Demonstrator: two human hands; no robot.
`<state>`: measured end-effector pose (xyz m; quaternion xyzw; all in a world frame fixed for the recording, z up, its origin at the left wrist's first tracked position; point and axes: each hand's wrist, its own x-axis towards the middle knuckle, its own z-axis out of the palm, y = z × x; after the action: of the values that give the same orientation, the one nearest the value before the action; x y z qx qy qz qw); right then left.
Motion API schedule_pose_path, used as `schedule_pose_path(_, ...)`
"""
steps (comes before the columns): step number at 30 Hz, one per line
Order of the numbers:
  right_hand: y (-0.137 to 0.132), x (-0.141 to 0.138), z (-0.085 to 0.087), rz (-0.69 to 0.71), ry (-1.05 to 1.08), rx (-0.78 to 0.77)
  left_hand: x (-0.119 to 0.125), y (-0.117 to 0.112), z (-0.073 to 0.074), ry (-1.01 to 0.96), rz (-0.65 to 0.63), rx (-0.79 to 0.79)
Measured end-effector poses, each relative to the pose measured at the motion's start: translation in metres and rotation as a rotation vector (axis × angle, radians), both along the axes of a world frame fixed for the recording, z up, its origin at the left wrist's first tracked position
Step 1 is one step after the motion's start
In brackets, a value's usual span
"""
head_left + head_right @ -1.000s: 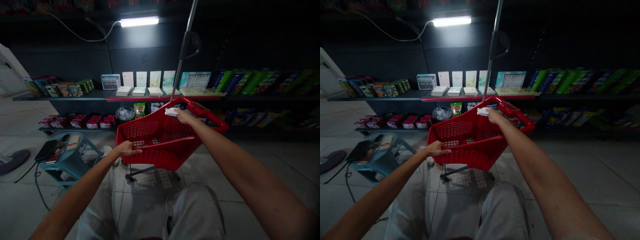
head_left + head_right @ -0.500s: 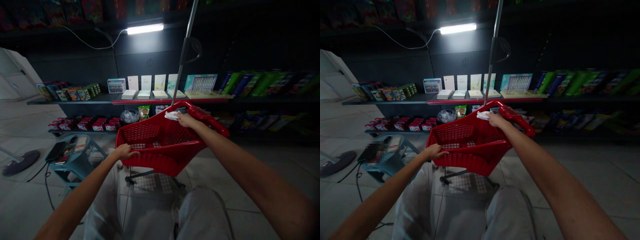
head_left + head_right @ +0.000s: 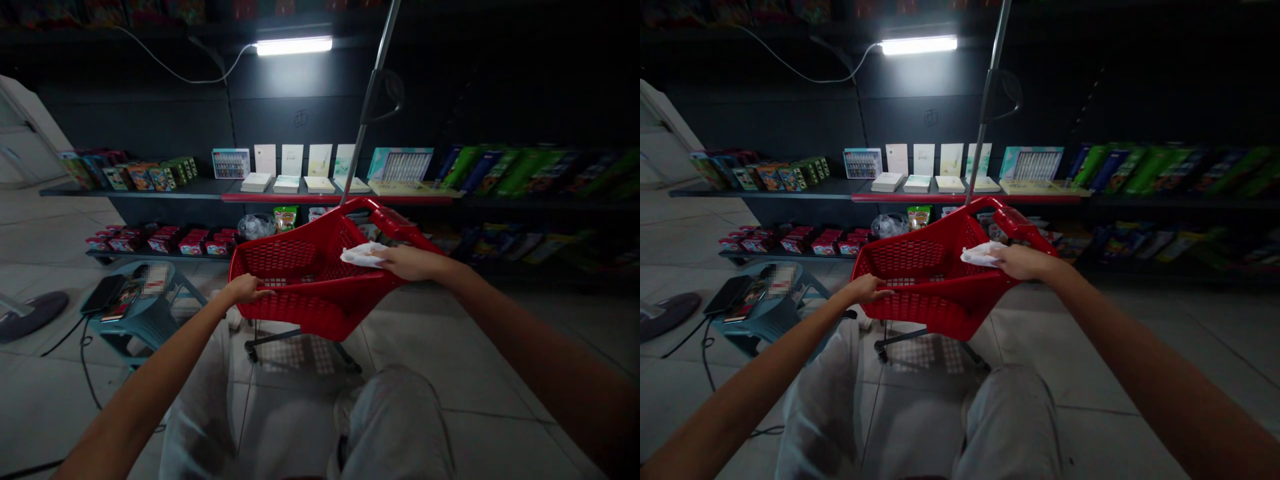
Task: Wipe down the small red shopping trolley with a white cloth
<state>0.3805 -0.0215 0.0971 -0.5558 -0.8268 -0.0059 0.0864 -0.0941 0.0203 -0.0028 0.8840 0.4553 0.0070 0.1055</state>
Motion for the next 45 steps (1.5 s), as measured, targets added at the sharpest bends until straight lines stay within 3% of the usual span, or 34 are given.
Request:
schedule_pose_path(4, -0.034, 0.012, 0.005, 0.118, 0.043, -0.103, 0.003, 0.011, -0.001, -0.006, -0.023, 0.007)
schedule_pose_path(7, -0.055, 0.002, -0.003, 0.121, 0.033, 0.061, 0.006, 0.017, -0.004, 0.007, -0.003, 0.013)
schedule_pose_path(11, -0.069, -0.015, -0.018, 0.012, -0.037, 0.282, 0.010, 0.017, -0.003, 0.040, 0.093, 0.046)
schedule_pose_path(17, -0.075, -0.037, -0.027, -0.050, -0.041, 0.428, 0.008, 0.014, 0.000, 0.014, 0.209, 0.048)
schedule_pose_path(23, -0.073, -0.058, -0.037, -0.072, 0.012, 0.496, -0.003, 0.022, -0.015, -0.102, 0.135, 0.240)
schedule_pose_path(29, -0.065, -0.083, -0.045, -0.116, 0.093, 0.560, -0.004, 0.031, -0.026, -0.158, 0.372, 0.282)
schedule_pose_path(35, -0.052, -0.098, -0.052, -0.138, 0.143, 0.596, 0.002, 0.042, -0.019, -0.198, 0.487, 0.261)
schedule_pose_path(37, -0.049, -0.102, -0.055, -0.149, 0.162, 0.604, 0.008, 0.042, -0.010, -0.251, 0.407, 0.280)
schedule_pose_path(40, -0.045, -0.108, -0.060, -0.151, 0.220, 0.634, 0.030, 0.037, 0.009, -0.408, 0.084, 0.273)
schedule_pose_path(42, -0.044, -0.110, -0.063, -0.140, 0.260, 0.653, 0.054, 0.032, 0.022, -0.504, -0.103, 0.146)
schedule_pose_path(45, -0.043, -0.111, -0.071, -0.120, 0.287, 0.656, 0.099, 0.027, 0.038, -0.583, -0.146, 0.015)
